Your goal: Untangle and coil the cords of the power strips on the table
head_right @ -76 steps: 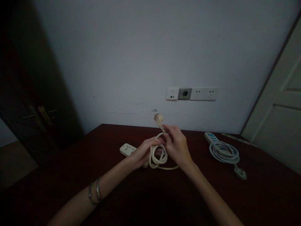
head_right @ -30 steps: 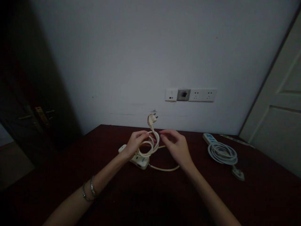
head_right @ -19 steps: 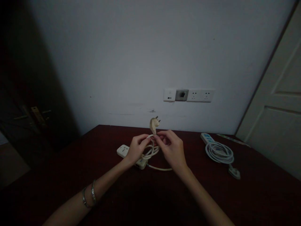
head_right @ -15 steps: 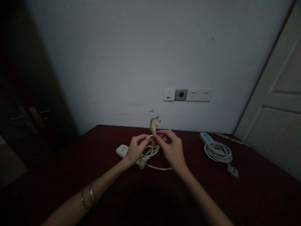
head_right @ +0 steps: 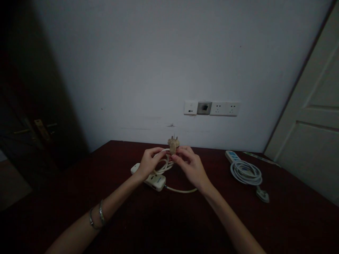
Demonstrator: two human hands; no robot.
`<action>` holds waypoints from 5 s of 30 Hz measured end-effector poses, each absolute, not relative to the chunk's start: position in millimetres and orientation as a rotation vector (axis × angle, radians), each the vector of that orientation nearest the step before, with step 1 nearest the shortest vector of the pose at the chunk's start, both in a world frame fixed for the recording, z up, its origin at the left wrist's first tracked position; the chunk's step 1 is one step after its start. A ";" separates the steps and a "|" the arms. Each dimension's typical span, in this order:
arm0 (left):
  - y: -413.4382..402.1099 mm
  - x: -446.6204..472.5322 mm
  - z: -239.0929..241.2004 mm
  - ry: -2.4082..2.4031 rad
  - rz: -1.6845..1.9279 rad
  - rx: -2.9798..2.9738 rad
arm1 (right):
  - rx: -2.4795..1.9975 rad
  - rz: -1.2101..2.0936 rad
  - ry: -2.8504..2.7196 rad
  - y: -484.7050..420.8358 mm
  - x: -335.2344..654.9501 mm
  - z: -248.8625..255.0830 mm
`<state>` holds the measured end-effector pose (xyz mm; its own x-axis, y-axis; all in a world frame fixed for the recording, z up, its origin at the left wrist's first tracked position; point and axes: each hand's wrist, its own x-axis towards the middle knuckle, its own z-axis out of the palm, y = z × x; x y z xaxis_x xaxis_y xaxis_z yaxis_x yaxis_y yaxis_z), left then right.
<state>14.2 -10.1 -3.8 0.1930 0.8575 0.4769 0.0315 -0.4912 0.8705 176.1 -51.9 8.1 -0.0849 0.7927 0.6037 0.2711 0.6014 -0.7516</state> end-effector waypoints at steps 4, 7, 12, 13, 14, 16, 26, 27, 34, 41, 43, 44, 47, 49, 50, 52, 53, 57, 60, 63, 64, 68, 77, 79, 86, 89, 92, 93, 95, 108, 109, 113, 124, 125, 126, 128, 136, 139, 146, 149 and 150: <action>-5.3 9.6 -1.0 0.812 1.416 1.621 | -0.859 0.551 -1.757 -55.2 174.1 9.8; -7.2 10.4 3.1 0.806 1.397 1.545 | -0.820 0.532 -1.791 -55.2 174.2 9.0; -12.4 11.9 10.2 0.869 1.425 1.522 | -0.800 0.505 -1.824 -55.5 178.7 9.7; -12.9 11.6 11.3 0.884 1.431 1.527 | -0.810 0.498 -1.837 -56.3 180.0 10.6; -13.0 11.1 12.0 0.895 1.435 1.533 | -0.826 0.488 -1.852 -57.3 181.3 11.6; -12.2 9.9 12.3 0.904 1.436 1.552 | -0.858 0.479 -1.883 -59.5 183.5 13.9; -10.9 8.2 12.7 0.892 1.412 1.548 | -0.841 0.834 -1.863 -63.7 189.7 19.2; -12.6 8.2 13.7 0.896 1.402 1.538 | -0.828 0.882 -1.840 -63.6 190.6 19.4; -14.1 4.6 13.3 0.786 1.260 1.490 | -0.746 1.257 -1.642 -58.9 194.6 17.0; -8.6 4.8 8.3 0.665 0.971 1.493 | -0.701 1.356 -1.448 -42.9 196.6 4.6; -10.6 6.6 7.8 0.653 0.967 1.483 | -0.728 1.310 -1.442 -41.4 196.3 5.6; -11.8 7.6 7.3 0.661 0.976 1.478 | -0.755 1.281 -1.458 -41.6 195.7 6.9; -15.2 10.4 4.3 0.732 0.999 1.515 | -0.854 1.159 -1.574 -43.9 193.6 10.6; -17.6 12.9 1.1 0.790 1.014 1.605 | -0.892 1.060 -1.657 -44.4 192.9 10.7; -19.0 14.5 -0.7 0.819 1.028 1.665 | -0.898 1.025 -1.688 -43.8 193.0 9.8; -21.9 18.5 -4.2 0.880 1.082 1.783 | -0.896 0.990 -1.719 -41.1 193.7 6.6; -23.2 20.7 -5.8 0.912 1.116 1.829 | -0.891 0.987 -1.717 -39.2 194.0 4.7; -22.8 27.6 -11.2 1.022 1.226 1.920 | -0.855 0.998 -1.647 -32.8 191.6 -1.8; -13.1 28.6 -17.5 1.111 1.283 1.883 | -0.827 0.991 -1.580 -31.8 185.1 -5.4; 0.4 28.1 -27.5 1.107 1.282 1.768 | -0.780 1.037 -1.439 -33.3 176.2 -8.5; 4.0 28.3 -30.8 1.093 1.278 1.732 | -0.759 1.064 -1.373 -34.3 173.1 -8.8; 7.0 32.2 -36.7 1.047 1.226 1.613 | -0.709 1.191 -1.108 -41.8 163.0 -2.7; -14.8 32.7 -24.0 0.951 1.243 1.616 | -0.695 1.396 -0.874 -56.2 165.8 16.4; -15.1 30.5 -23.9 0.934 1.255 1.627 | -0.705 1.422 -0.860 -57.4 166.9 17.5; -16.7 33.7 -20.3 0.765 1.206 1.547 | -0.733 1.378 -0.876 -50.9 175.1 16.1; -15.2 36.1 -21.7 0.743 1.150 1.560 | -0.784 1.313 -0.914 -46.2 182.8 15.9; -10.1 34.5 -27.9 0.826 1.239 1.546 | -0.800 1.267 -1.004 -45.3 187.6 17.2; -8.1 33.3 -30.4 0.869 1.299 1.537 | -0.792 1.269 -1.023 -45.8 188.4 17.7; -4.9 30.5 -34.6 0.931 1.399 1.535 | -0.773 1.300 -1.044 -47.1 189.2 18.3; -9.8 18.9 -15.1 0.936 1.496 1.645 | -0.847 1.255 -1.681 -54.5 210.7 25.4; -10.0 17.8 -13.4 0.942 1.500 1.671 | -0.867 1.241 -1.716 -55.0 211.1 26.2; -9.4 13.7 -8.3 0.946 1.527 1.762 | -0.918 1.197 -1.849 -55.3 211.5 25.8; -11.3 6.7 -0.2 0.953 1.508 1.972 | -0.894 1.160 -1.912 -59.3 209.9 29.1; -11.6 6.9 0.1 0.954 1.505 1.980 | -0.896 1.190 -1.889 -59.3 209.0 28.7; -11.5 7.1 0.0 0.957 1.503 1.985 | -0.900 1.210 -1.867 -59.0 208.0 27.8; -10.5 7.8 -0.7 0.966 1.502 1.983 | -0.917 1.203 -1.838 -57.8 205.8 25.1; -6.1 9.7 -4.4 0.986 1.506 1.932 | -0.968 1.151 -1.774 -54.1 199.4 18.1; -6.0 10.1 -5.4 0.991 1.513 1.934 | -1.003 1.132 -1.734 -53.2 197.4 17.7; -6.4 11.4 -6.6 1.008 1.511 1.947 | -1.070 1.092 -1.690 -50.4 194.2 12.4; -6.3 12.6 -8.4 1.026 1.527 1.952 | -1.101 1.052 -1.674 -48.1 192.5 8.1; -6.4 13.1 -8.9 1.032 1.534 1.952 | -1.117 1.025 -1.664 -47.2 191.6 6.8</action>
<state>13.1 -6.4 -8.9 0.1018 0.7792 0.6185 0.2796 -0.6191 0.7339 191.6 -47.2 6.8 -0.2279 0.9515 0.2068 0.2437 0.2613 -0.9340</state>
